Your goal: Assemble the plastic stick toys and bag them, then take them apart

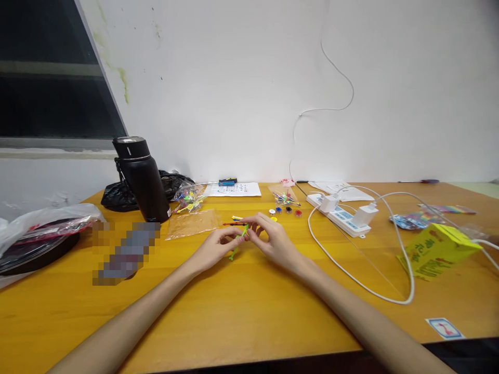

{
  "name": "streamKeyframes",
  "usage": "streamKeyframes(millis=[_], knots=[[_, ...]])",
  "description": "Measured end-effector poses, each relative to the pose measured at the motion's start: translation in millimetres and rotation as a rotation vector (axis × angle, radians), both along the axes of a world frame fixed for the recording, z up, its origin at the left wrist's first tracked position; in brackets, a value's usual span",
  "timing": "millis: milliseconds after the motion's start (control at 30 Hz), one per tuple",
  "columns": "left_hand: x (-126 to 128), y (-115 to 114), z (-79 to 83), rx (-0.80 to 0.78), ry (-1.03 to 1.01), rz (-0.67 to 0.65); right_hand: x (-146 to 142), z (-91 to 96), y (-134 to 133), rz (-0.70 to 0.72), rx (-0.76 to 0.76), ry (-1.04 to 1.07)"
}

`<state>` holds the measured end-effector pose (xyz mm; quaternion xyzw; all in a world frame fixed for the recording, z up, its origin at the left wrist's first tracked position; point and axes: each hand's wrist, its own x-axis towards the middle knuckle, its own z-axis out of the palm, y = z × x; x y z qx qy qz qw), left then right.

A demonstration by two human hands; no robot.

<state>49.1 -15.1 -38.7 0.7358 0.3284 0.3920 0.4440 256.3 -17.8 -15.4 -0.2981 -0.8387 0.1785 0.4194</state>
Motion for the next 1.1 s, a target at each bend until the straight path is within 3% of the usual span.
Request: streamKeyframes(millis=[333, 500, 700, 967, 1100], knots=[[-6.6, 9.0, -0.3, -0.157, -0.156, 0.076, -2.8, -15.2, 8.0, -0.105, -0.252, -0.015], [-5.9, 8.2, 3.8, -0.217, -0.275, 0.136, -6.1, -19.4, 8.0, 0.012, -0.404, -0.079], [-7.1, 8.1, 4.2, -0.284, -0.356, 0.112, -10.8, -22.6, 4.3, 0.084, -0.449, -0.09], [-5.2, 8.0, 2.5, -0.274, -0.341, 0.047, -11.5, -21.4, 2.7, 0.193, -0.576, 0.024], [-6.1, 10.3, -2.4, -0.298, -0.368, 0.078, -10.0, -20.2, 7.7, 0.22, -0.648, 0.128]])
